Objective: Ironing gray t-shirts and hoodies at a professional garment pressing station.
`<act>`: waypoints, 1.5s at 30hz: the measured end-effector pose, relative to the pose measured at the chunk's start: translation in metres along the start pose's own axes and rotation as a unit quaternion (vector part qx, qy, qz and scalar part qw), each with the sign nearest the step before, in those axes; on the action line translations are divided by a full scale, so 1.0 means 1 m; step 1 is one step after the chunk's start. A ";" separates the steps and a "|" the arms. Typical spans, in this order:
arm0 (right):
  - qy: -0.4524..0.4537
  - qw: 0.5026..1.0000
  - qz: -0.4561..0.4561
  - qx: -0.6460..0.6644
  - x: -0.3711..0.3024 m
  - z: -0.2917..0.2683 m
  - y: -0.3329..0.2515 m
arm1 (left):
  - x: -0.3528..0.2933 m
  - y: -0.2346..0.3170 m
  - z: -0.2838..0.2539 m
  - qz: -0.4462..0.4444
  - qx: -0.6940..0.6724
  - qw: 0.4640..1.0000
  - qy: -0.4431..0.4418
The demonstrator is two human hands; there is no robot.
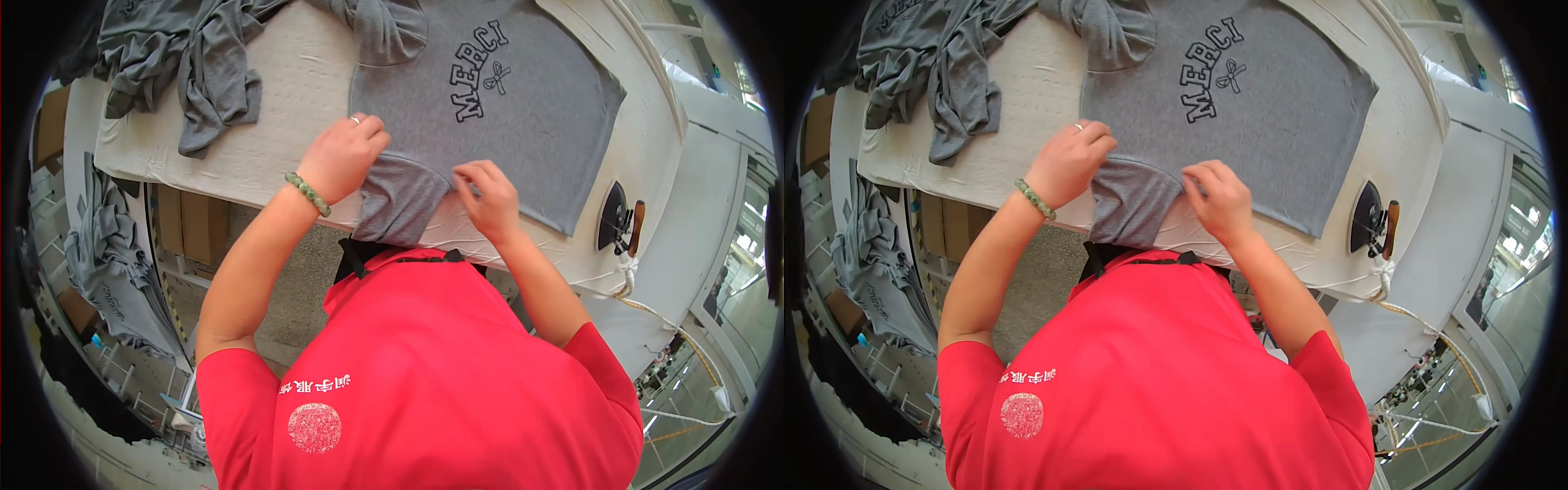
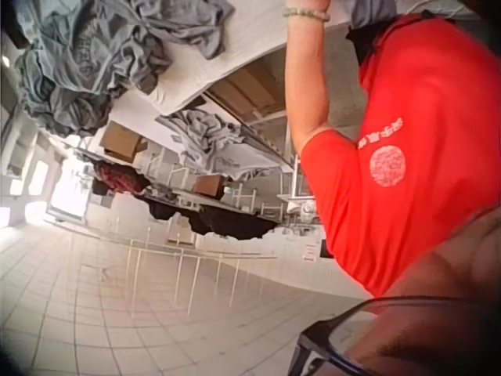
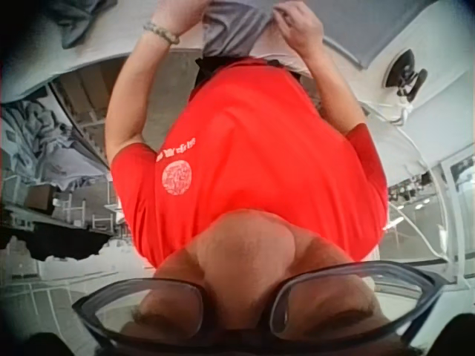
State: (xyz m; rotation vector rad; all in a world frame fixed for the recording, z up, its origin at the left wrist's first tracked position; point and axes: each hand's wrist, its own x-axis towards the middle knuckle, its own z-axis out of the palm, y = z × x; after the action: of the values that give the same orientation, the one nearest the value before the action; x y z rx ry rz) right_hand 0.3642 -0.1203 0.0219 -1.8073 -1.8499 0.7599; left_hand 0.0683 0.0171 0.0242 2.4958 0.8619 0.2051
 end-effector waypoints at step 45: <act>-0.084 0.916 -0.343 -0.191 0.131 0.087 -0.029 | -0.125 0.143 0.068 -0.517 -0.283 0.749 0.303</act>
State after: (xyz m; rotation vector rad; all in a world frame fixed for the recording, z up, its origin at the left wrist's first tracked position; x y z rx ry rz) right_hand 0.2793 0.0034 -0.0331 -1.1393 -2.6604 0.3010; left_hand 0.0666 -0.1841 0.0376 1.0943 1.9414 0.7539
